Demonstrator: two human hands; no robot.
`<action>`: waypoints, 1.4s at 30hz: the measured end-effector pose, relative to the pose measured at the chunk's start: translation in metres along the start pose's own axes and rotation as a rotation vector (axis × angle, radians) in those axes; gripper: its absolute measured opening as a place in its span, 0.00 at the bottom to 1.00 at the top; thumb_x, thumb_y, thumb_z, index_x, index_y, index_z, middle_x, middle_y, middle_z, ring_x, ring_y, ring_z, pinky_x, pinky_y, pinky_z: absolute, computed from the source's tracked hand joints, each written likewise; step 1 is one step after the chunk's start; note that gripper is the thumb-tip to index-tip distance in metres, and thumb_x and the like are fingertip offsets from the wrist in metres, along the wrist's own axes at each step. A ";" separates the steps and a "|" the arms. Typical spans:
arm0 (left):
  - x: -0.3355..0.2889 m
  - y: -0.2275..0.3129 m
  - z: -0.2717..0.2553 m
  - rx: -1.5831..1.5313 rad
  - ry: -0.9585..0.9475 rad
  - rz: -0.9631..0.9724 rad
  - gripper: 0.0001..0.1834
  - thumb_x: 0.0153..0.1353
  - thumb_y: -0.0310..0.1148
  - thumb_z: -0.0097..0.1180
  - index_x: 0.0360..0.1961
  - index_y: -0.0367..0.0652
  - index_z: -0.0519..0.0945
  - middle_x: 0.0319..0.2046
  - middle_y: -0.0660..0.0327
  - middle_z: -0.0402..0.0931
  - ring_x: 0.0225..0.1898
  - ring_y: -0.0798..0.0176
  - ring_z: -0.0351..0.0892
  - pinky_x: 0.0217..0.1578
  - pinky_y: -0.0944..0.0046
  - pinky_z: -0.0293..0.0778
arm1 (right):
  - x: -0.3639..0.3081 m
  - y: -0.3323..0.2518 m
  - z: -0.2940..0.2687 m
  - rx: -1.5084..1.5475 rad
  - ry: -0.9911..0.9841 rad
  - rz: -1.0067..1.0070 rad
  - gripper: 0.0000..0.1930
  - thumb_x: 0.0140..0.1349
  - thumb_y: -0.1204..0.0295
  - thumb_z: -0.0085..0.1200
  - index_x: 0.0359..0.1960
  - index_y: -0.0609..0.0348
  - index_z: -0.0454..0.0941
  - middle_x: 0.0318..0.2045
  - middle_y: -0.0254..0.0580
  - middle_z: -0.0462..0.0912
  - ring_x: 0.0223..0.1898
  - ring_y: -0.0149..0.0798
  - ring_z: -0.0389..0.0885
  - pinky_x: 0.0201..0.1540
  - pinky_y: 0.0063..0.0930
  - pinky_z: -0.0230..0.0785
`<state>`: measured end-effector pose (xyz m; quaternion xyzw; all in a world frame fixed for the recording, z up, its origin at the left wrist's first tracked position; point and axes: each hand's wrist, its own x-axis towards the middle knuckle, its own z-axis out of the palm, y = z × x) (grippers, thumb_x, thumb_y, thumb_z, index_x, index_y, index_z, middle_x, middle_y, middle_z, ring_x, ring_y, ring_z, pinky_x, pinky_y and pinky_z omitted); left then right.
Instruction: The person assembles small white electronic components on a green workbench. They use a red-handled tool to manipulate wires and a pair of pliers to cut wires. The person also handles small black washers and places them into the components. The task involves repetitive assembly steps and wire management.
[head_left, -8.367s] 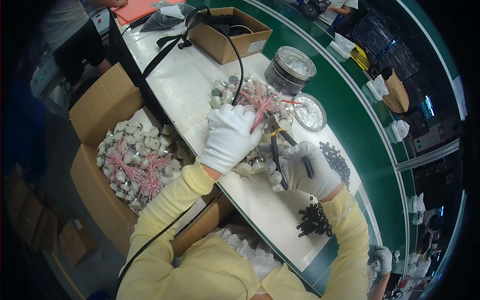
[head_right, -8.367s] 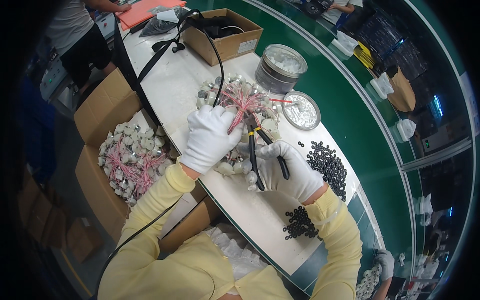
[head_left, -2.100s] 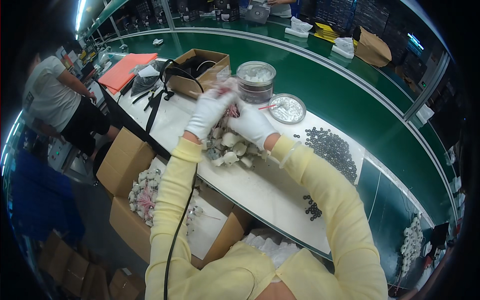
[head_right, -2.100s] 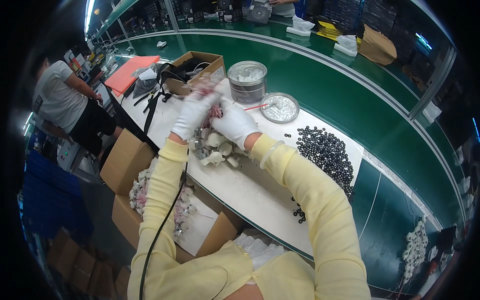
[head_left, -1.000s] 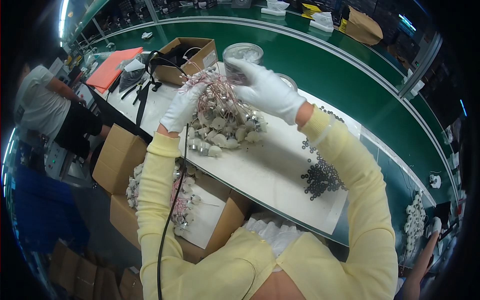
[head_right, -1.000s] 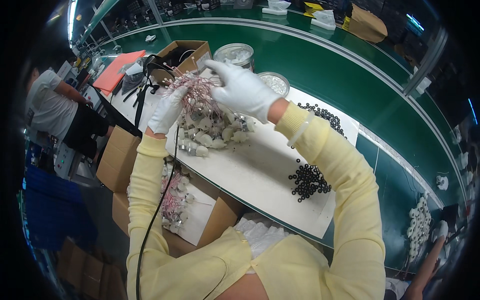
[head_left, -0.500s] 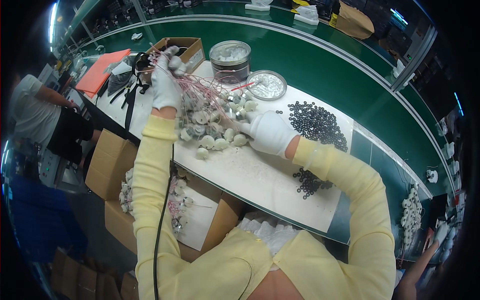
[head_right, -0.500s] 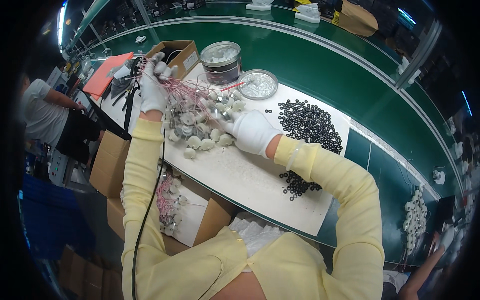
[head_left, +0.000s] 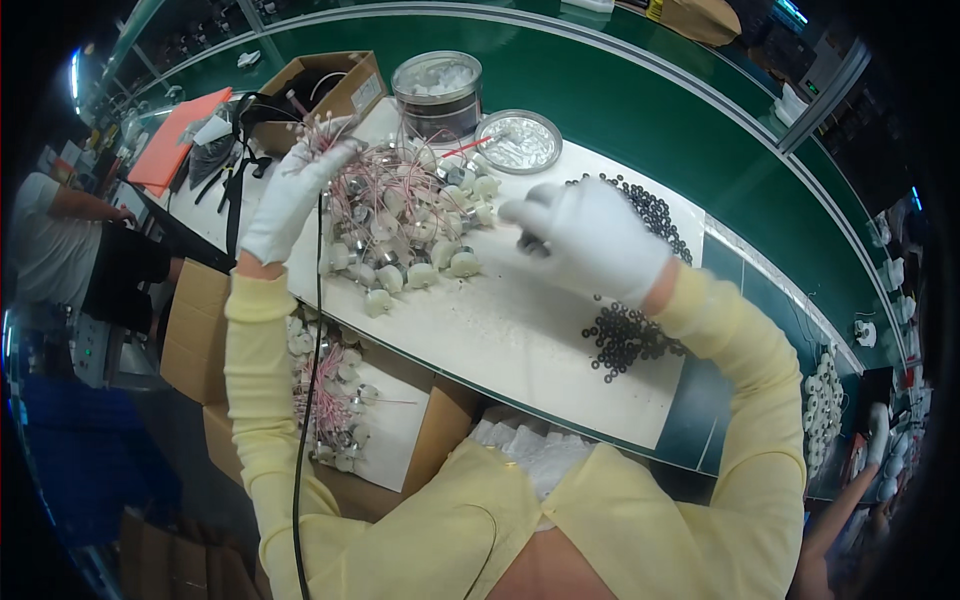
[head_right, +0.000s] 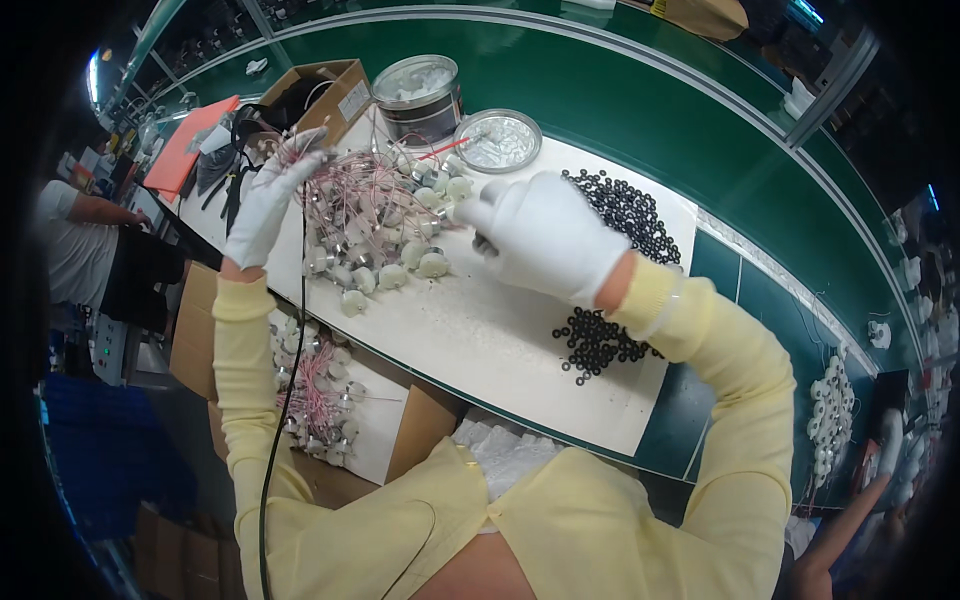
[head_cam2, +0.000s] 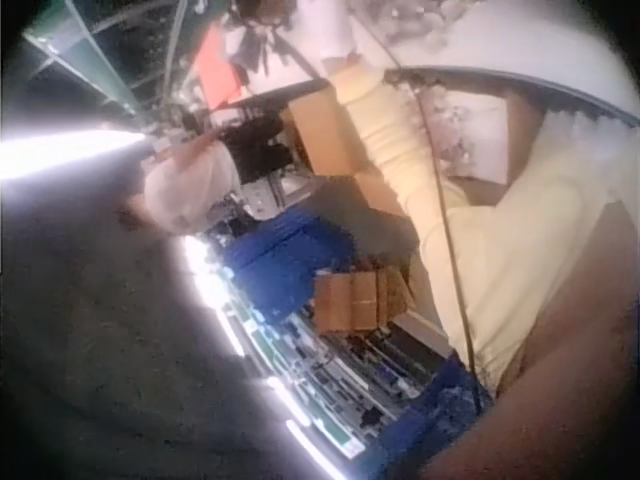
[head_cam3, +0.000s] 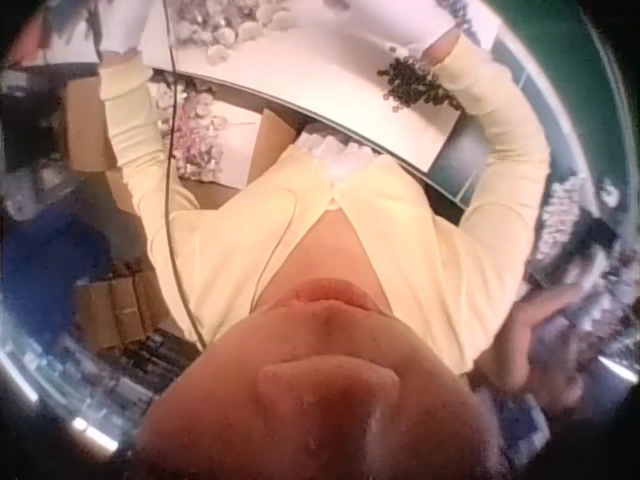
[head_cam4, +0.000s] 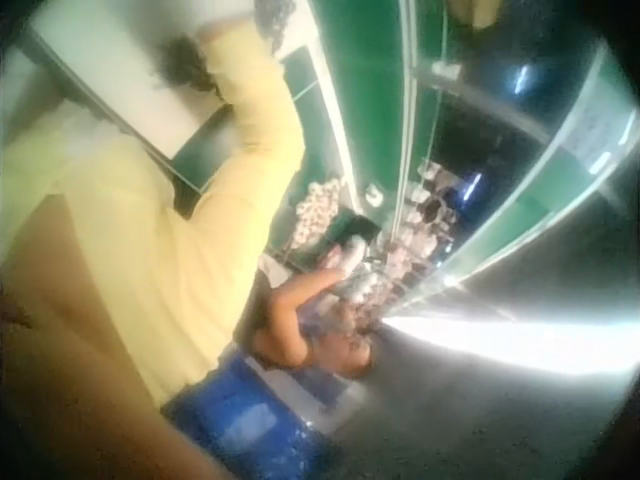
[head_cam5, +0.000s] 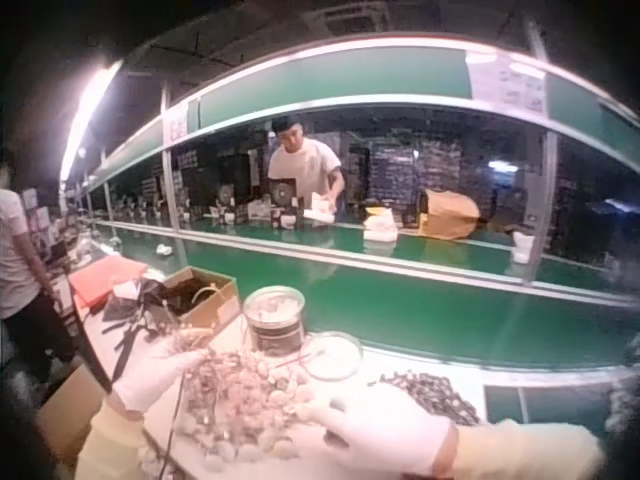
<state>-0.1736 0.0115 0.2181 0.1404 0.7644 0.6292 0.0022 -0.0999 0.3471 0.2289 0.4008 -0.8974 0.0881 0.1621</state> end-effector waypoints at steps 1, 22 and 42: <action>-0.013 0.009 0.002 0.046 -0.039 -0.012 0.26 0.69 0.30 0.54 0.67 0.37 0.68 0.60 0.59 0.72 0.59 0.67 0.72 0.62 0.66 0.66 | -0.003 0.000 -0.012 0.010 0.077 -0.006 0.13 0.51 0.73 0.61 0.40 0.50 0.80 0.27 0.37 0.82 0.25 0.42 0.82 0.28 0.34 0.73; -0.230 0.008 0.001 0.193 -0.657 -0.582 0.13 0.64 0.36 0.58 0.37 0.35 0.84 0.28 0.54 0.82 0.29 0.57 0.81 0.34 0.59 0.76 | -0.312 -0.042 -0.106 1.691 0.652 0.908 0.27 0.57 0.63 0.67 0.55 0.60 0.71 0.39 0.46 0.78 0.26 0.31 0.73 0.27 0.23 0.66; -0.085 -0.018 0.177 1.457 -0.047 0.505 0.19 0.59 0.36 0.59 0.52 0.47 0.78 0.48 0.57 0.78 0.55 0.51 0.74 0.50 0.53 0.71 | -0.321 -0.084 -0.100 -0.157 0.159 1.312 0.18 0.61 0.66 0.63 0.51 0.58 0.80 0.35 0.44 0.82 0.33 0.44 0.81 0.39 0.39 0.72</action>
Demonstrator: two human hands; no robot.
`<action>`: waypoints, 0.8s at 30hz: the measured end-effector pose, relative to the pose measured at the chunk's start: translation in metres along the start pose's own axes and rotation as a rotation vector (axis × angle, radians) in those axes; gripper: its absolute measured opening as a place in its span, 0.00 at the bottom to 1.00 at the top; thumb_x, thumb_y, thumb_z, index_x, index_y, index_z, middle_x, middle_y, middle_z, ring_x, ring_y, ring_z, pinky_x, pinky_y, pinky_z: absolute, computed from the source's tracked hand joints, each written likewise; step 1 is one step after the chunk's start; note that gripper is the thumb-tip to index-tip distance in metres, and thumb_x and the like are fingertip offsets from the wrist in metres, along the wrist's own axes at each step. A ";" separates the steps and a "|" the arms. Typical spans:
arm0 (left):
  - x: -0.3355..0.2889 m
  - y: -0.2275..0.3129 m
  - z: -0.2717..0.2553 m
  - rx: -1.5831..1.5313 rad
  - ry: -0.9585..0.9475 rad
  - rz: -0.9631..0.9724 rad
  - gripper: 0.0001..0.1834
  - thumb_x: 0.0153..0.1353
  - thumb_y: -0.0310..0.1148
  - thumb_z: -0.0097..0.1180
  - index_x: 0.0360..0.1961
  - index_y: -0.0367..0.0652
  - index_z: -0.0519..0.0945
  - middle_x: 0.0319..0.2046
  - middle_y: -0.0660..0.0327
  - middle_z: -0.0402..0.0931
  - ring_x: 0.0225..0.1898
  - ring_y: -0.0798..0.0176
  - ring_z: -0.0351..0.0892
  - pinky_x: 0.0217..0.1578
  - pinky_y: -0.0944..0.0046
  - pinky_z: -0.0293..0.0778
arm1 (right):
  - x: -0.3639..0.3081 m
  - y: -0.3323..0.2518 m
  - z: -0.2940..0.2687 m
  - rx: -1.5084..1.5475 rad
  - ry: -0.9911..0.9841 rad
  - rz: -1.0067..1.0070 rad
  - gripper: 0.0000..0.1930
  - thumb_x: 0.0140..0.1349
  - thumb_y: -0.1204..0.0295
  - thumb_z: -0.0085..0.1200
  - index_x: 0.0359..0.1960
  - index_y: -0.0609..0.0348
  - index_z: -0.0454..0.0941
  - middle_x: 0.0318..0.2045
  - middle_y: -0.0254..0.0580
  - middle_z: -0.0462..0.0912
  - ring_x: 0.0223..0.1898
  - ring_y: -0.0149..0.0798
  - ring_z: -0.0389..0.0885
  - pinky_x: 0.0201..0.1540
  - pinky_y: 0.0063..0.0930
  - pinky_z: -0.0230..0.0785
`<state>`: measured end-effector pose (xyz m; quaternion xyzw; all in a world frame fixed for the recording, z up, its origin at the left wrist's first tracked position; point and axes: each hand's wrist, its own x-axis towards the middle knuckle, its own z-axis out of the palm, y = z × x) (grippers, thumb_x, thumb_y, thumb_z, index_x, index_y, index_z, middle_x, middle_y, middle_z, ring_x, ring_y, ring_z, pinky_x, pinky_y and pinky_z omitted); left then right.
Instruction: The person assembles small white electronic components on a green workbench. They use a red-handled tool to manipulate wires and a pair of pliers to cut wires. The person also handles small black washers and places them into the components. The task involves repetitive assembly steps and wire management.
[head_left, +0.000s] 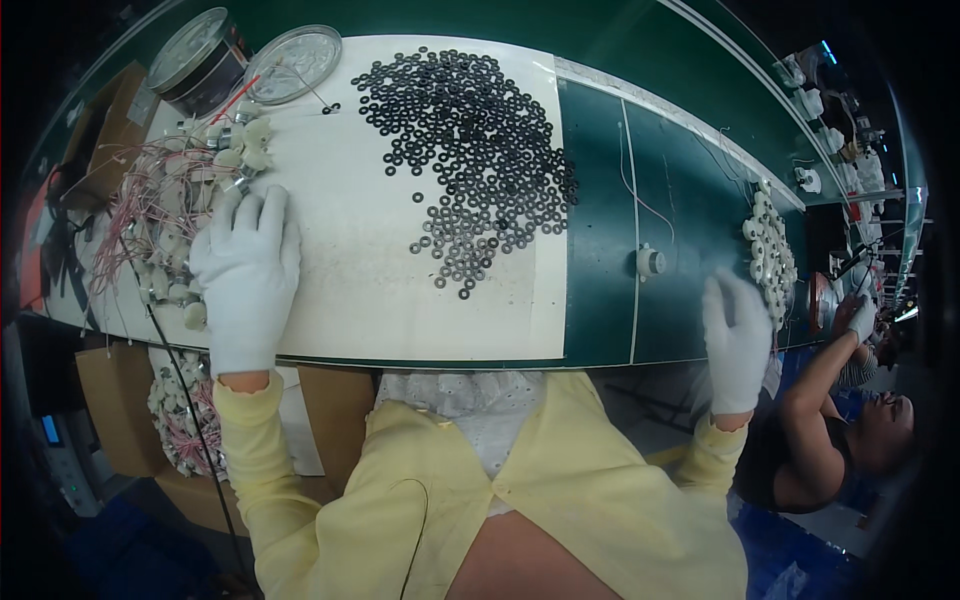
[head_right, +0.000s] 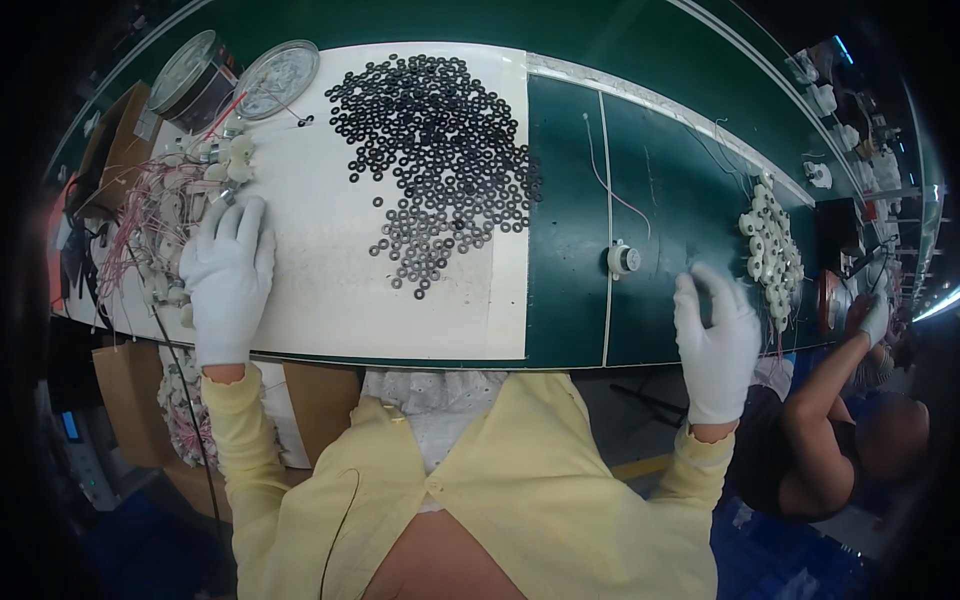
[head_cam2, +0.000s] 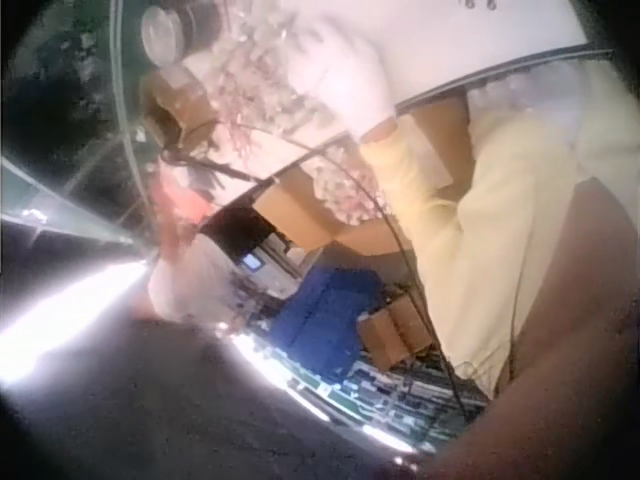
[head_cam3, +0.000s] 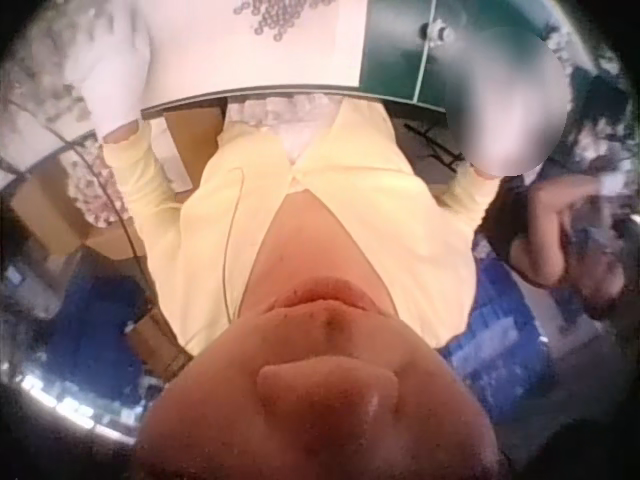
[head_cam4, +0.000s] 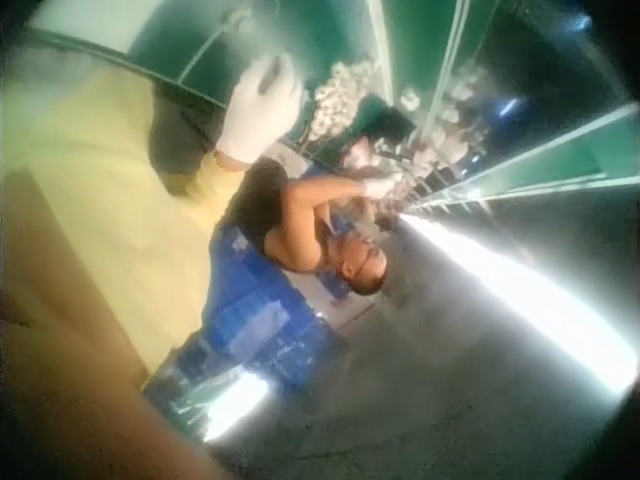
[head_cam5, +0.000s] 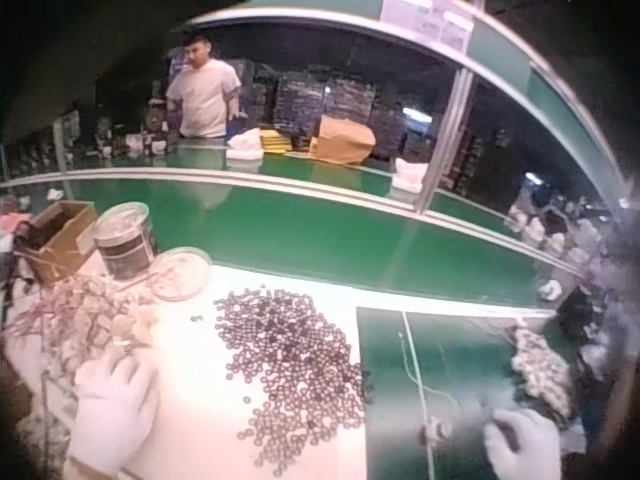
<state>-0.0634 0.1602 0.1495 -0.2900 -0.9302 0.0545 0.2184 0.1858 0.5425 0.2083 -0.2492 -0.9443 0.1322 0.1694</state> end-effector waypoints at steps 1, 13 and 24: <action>-0.002 0.003 0.000 -0.011 -0.006 0.008 0.19 0.59 0.35 0.59 0.52 0.47 0.78 0.48 0.57 0.78 0.55 0.51 0.74 0.50 0.54 0.71 | 0.008 -0.008 -0.004 -0.209 0.078 -0.231 0.20 0.60 0.65 0.64 0.53 0.56 0.79 0.39 0.43 0.81 0.36 0.44 0.80 0.42 0.39 0.71; -0.030 0.002 -0.001 -0.120 0.025 -0.073 0.24 0.59 0.29 0.61 0.58 0.44 0.76 0.53 0.53 0.77 0.53 0.46 0.76 0.50 0.52 0.74 | 0.084 0.001 0.075 0.207 -0.417 -0.109 0.15 0.62 0.66 0.62 0.48 0.58 0.80 0.26 0.38 0.84 0.25 0.40 0.83 0.28 0.30 0.73; 0.017 0.030 -0.051 -0.271 0.242 0.066 0.27 0.51 0.34 0.68 0.55 0.50 0.80 0.60 0.53 0.72 0.59 0.42 0.70 0.55 0.48 0.70 | 0.158 -0.002 0.141 -0.495 0.276 -0.545 0.15 0.64 0.56 0.58 0.48 0.46 0.79 0.19 0.37 0.78 0.17 0.42 0.78 0.18 0.37 0.68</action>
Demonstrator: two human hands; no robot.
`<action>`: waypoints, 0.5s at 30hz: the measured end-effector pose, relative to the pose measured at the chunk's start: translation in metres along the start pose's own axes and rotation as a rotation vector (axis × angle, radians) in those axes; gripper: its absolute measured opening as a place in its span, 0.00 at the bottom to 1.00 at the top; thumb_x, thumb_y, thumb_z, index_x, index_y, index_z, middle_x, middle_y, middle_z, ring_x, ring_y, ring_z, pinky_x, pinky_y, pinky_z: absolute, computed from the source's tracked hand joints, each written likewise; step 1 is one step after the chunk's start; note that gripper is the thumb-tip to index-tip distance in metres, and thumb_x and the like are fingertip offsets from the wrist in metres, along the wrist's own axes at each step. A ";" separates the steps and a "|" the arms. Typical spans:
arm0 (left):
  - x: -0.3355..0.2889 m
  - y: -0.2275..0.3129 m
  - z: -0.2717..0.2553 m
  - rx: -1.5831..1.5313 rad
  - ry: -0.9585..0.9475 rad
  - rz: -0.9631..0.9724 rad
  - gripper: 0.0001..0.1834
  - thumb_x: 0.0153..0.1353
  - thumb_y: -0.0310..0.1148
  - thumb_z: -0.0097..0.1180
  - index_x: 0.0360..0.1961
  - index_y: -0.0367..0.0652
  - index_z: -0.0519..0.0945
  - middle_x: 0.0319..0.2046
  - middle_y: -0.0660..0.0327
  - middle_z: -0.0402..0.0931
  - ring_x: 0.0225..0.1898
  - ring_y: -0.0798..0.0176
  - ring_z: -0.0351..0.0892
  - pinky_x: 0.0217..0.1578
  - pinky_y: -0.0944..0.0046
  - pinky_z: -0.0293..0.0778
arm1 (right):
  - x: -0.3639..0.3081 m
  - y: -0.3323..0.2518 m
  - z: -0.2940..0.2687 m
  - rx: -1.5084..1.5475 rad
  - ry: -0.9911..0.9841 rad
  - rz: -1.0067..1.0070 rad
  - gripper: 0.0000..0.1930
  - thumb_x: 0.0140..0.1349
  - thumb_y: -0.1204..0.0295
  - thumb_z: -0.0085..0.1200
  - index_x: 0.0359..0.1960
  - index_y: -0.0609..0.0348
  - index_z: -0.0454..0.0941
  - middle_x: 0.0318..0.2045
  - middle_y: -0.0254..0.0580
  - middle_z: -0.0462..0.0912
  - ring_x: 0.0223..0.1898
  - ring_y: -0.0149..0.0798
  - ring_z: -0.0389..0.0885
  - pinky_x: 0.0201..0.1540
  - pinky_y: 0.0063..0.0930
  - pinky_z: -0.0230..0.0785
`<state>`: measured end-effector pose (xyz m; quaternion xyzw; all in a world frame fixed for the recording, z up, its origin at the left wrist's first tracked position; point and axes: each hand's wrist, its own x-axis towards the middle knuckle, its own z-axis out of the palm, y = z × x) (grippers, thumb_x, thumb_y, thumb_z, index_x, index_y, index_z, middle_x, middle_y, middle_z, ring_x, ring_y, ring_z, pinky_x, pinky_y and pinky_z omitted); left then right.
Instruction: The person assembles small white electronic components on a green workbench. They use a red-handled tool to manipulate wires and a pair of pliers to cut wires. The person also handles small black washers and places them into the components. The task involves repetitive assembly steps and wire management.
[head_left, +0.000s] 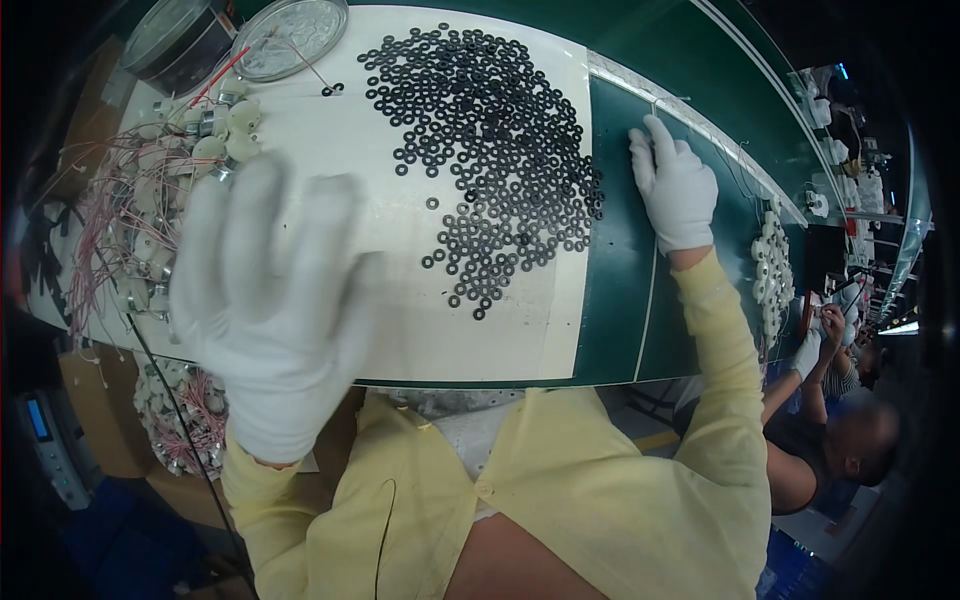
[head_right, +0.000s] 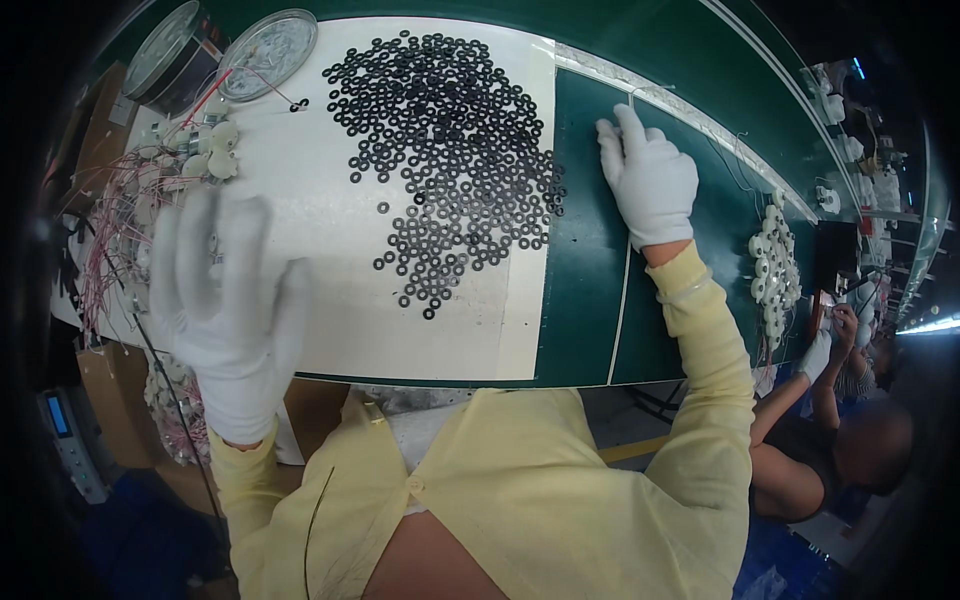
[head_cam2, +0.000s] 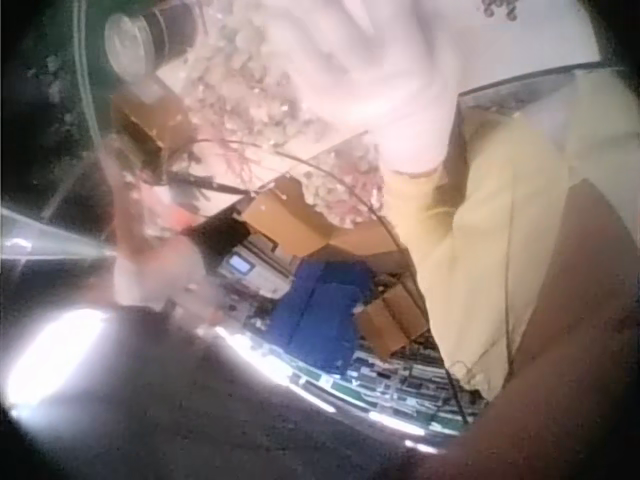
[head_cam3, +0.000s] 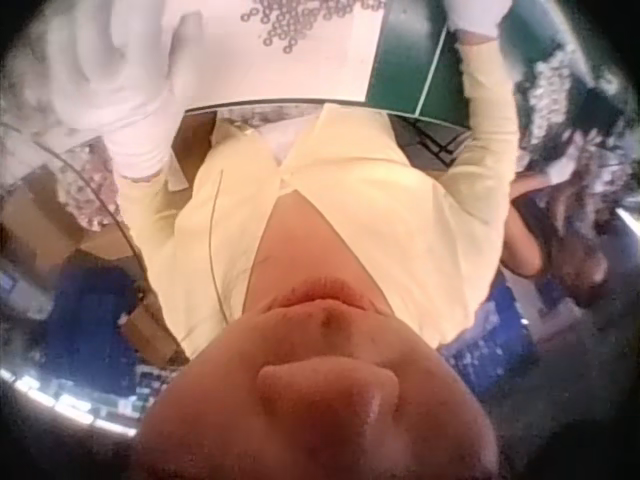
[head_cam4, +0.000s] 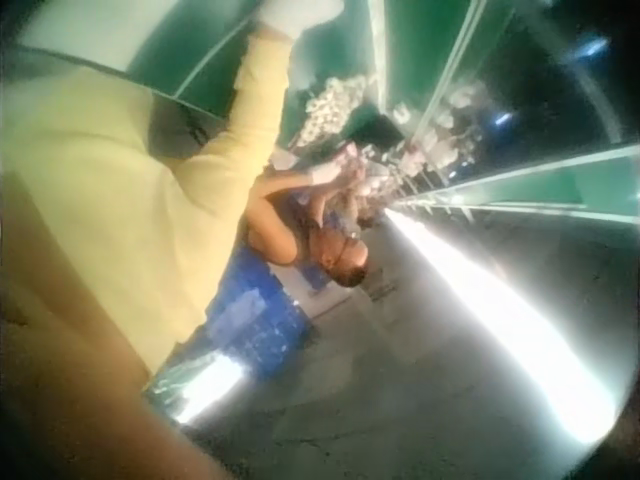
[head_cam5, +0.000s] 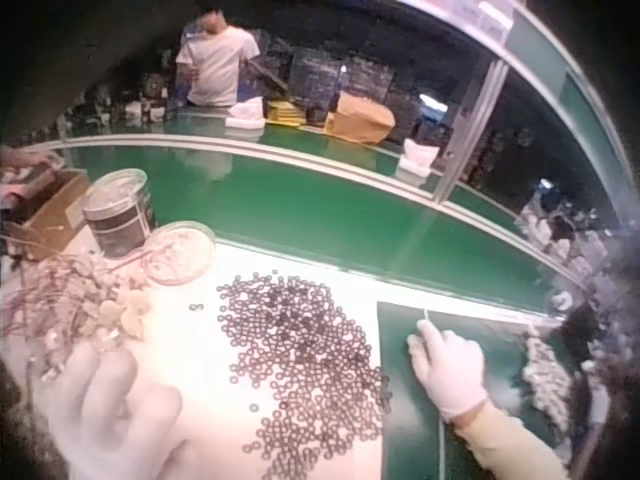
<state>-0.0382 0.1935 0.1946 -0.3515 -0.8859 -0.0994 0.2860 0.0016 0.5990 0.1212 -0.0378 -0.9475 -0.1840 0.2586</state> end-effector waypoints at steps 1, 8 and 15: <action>0.010 0.003 0.003 -0.056 0.016 0.068 0.28 0.50 0.35 0.68 0.55 0.51 0.80 0.60 0.53 0.72 0.59 0.42 0.69 0.55 0.48 0.70 | 0.004 -0.006 0.001 -0.056 -0.006 -0.010 0.15 0.65 0.55 0.57 0.47 0.46 0.79 0.19 0.37 0.78 0.17 0.41 0.78 0.18 0.37 0.67; 0.024 0.014 0.008 -0.098 0.037 0.166 0.29 0.49 0.35 0.68 0.56 0.51 0.80 0.58 0.52 0.73 0.58 0.41 0.71 0.54 0.48 0.70 | 0.012 -0.053 -0.015 -0.069 0.024 -0.034 0.13 0.66 0.53 0.55 0.37 0.47 0.75 0.16 0.35 0.75 0.15 0.40 0.76 0.16 0.36 0.65; -0.005 -0.003 0.011 -0.014 -0.046 -0.002 0.28 0.52 0.32 0.67 0.57 0.46 0.78 0.57 0.51 0.73 0.58 0.40 0.71 0.57 0.47 0.70 | 0.008 -0.094 -0.028 0.037 -0.007 -0.022 0.14 0.64 0.56 0.59 0.44 0.48 0.78 0.17 0.34 0.74 0.15 0.39 0.74 0.18 0.34 0.64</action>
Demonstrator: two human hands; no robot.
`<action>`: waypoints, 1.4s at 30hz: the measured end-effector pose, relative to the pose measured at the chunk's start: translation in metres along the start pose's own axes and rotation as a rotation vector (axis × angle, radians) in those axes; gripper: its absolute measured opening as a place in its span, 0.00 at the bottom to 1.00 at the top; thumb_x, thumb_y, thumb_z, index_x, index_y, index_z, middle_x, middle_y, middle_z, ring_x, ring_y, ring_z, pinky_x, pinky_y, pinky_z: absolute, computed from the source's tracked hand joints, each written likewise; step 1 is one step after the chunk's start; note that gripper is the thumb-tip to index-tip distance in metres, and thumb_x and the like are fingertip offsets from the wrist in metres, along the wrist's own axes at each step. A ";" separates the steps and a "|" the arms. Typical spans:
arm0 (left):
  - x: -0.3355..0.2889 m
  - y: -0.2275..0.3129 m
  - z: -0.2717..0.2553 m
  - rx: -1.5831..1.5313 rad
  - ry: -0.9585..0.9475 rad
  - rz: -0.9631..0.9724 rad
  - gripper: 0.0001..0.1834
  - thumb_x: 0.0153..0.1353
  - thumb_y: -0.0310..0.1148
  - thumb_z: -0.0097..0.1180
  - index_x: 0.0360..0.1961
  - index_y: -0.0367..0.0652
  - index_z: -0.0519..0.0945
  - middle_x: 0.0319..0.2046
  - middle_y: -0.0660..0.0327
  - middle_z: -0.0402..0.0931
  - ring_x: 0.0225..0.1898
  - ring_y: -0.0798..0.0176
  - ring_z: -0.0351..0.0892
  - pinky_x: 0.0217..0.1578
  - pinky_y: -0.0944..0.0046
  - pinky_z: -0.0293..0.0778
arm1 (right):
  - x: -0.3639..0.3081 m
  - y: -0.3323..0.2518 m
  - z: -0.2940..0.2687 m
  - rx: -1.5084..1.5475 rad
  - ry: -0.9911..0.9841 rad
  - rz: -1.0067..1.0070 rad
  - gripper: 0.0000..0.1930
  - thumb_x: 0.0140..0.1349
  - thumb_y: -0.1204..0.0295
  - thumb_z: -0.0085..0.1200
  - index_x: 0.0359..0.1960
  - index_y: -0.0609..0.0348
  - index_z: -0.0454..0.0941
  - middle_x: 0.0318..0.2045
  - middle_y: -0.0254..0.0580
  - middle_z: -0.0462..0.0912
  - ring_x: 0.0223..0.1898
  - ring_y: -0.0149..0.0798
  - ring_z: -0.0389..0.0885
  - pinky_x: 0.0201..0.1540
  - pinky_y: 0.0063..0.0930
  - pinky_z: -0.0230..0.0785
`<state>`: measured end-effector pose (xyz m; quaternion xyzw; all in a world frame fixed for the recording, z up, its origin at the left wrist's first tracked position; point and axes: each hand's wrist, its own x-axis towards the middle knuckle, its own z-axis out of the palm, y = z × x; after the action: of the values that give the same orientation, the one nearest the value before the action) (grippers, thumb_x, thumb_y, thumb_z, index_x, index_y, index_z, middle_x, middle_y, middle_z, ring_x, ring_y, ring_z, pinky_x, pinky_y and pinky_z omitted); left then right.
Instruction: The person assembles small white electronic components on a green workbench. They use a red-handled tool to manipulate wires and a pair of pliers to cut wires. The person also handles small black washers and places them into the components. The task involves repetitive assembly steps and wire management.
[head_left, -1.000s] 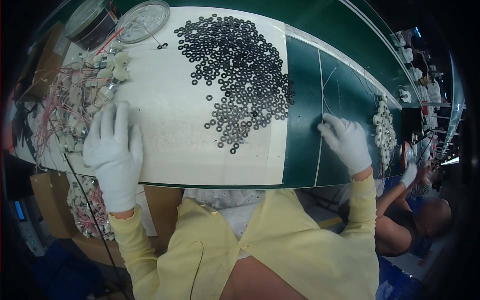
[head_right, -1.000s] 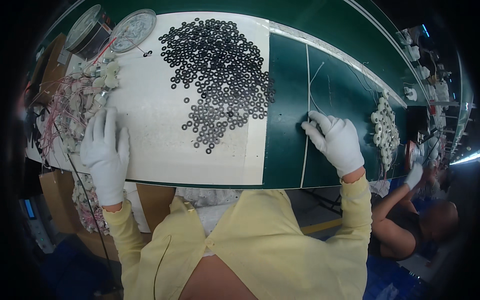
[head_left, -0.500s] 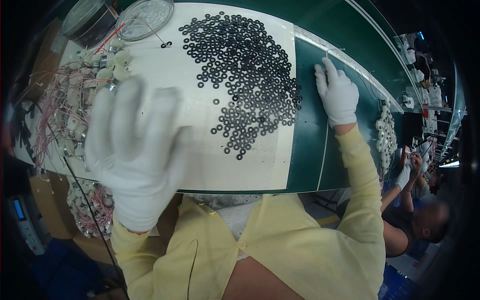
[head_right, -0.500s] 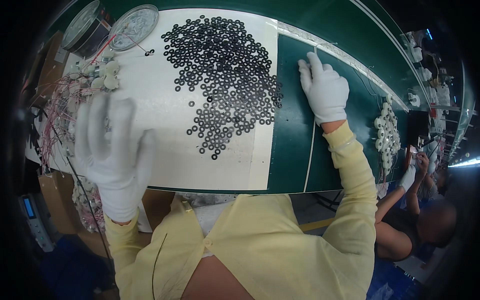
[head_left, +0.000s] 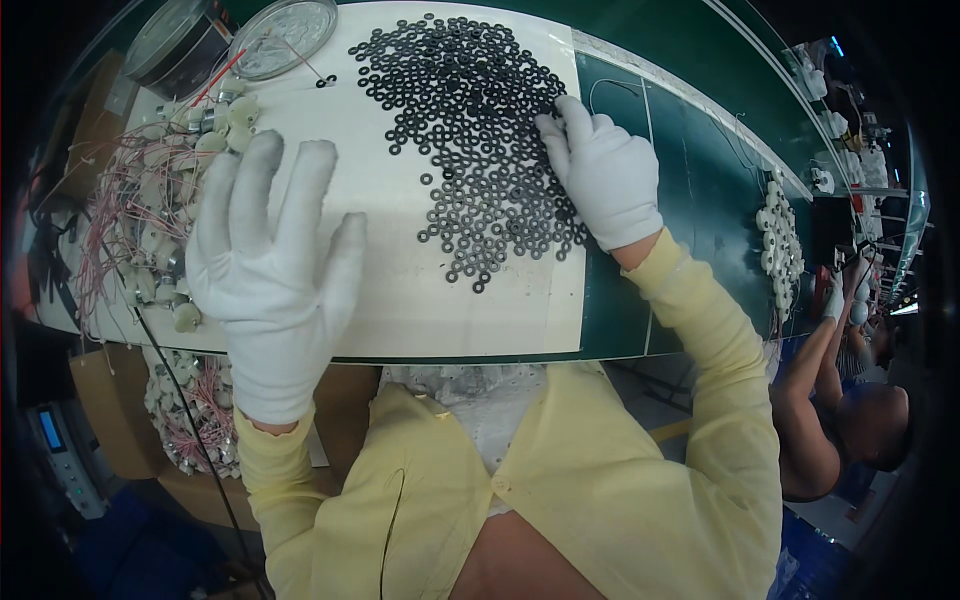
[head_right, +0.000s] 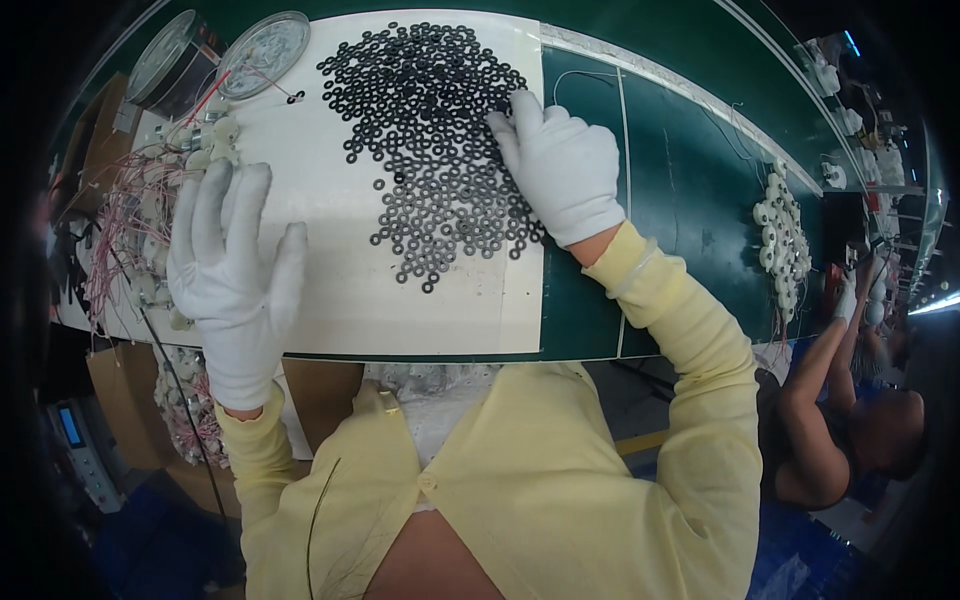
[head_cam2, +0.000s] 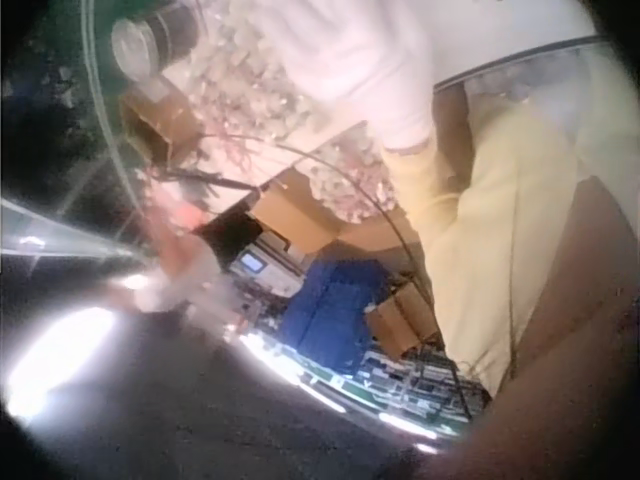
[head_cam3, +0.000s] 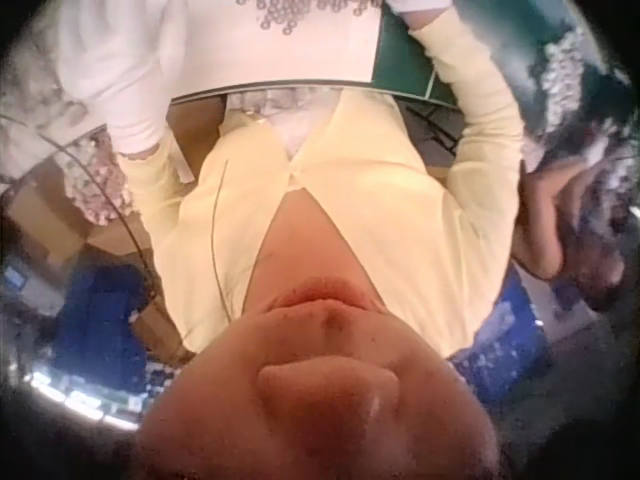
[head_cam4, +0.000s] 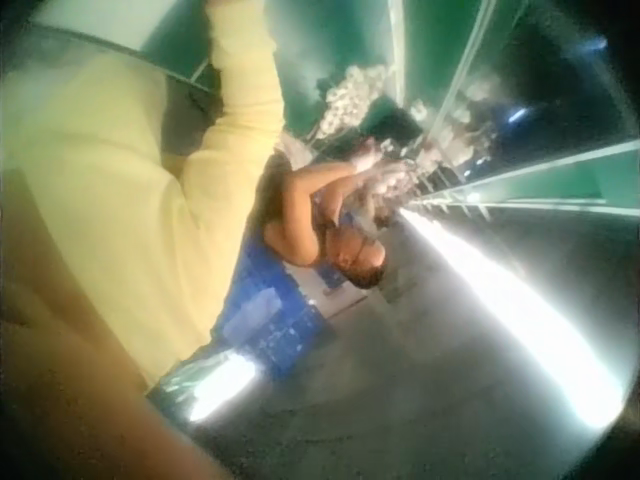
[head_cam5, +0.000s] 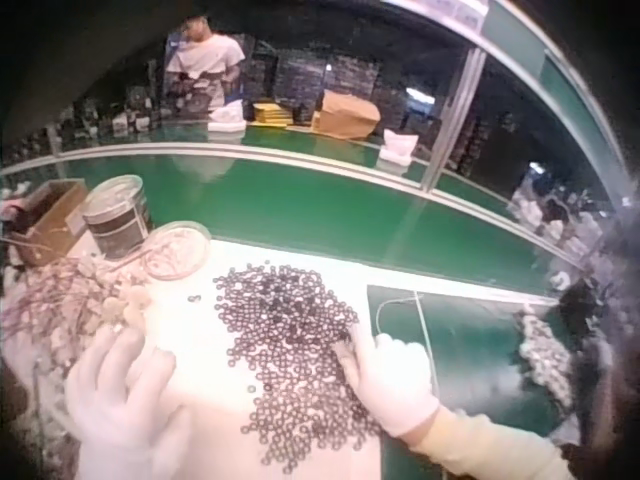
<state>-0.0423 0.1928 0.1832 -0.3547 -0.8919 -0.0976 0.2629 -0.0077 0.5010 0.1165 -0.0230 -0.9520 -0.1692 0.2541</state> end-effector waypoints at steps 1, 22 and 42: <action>-0.003 -0.002 0.002 0.010 -0.007 -0.018 0.28 0.52 0.32 0.67 0.58 0.46 0.78 0.57 0.50 0.73 0.58 0.40 0.71 0.57 0.48 0.70 | 0.000 -0.005 0.000 0.025 0.012 -0.015 0.14 0.64 0.56 0.59 0.45 0.48 0.78 0.17 0.34 0.73 0.16 0.39 0.74 0.18 0.34 0.64; 0.012 0.056 0.025 -0.459 -0.214 0.320 0.34 0.52 0.49 0.64 0.60 0.47 0.75 0.60 0.53 0.72 0.62 0.47 0.69 0.60 0.48 0.65 | -0.069 -0.048 -0.073 0.425 -0.152 0.440 0.16 0.61 0.65 0.61 0.50 0.49 0.79 0.30 0.38 0.86 0.26 0.44 0.84 0.28 0.37 0.75; 0.053 0.087 0.094 -0.232 -0.199 0.395 0.38 0.65 0.58 0.50 0.64 0.35 0.69 0.63 0.41 0.68 0.66 0.40 0.64 0.67 0.46 0.55 | -0.134 0.024 -0.084 1.037 0.105 1.081 0.18 0.68 0.74 0.54 0.58 0.67 0.76 0.37 0.40 0.86 0.31 0.23 0.80 0.35 0.18 0.72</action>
<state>-0.0523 0.3211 0.1316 -0.5580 -0.8095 -0.1107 0.1450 0.1522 0.5009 0.1262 -0.3566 -0.7525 0.4483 0.3250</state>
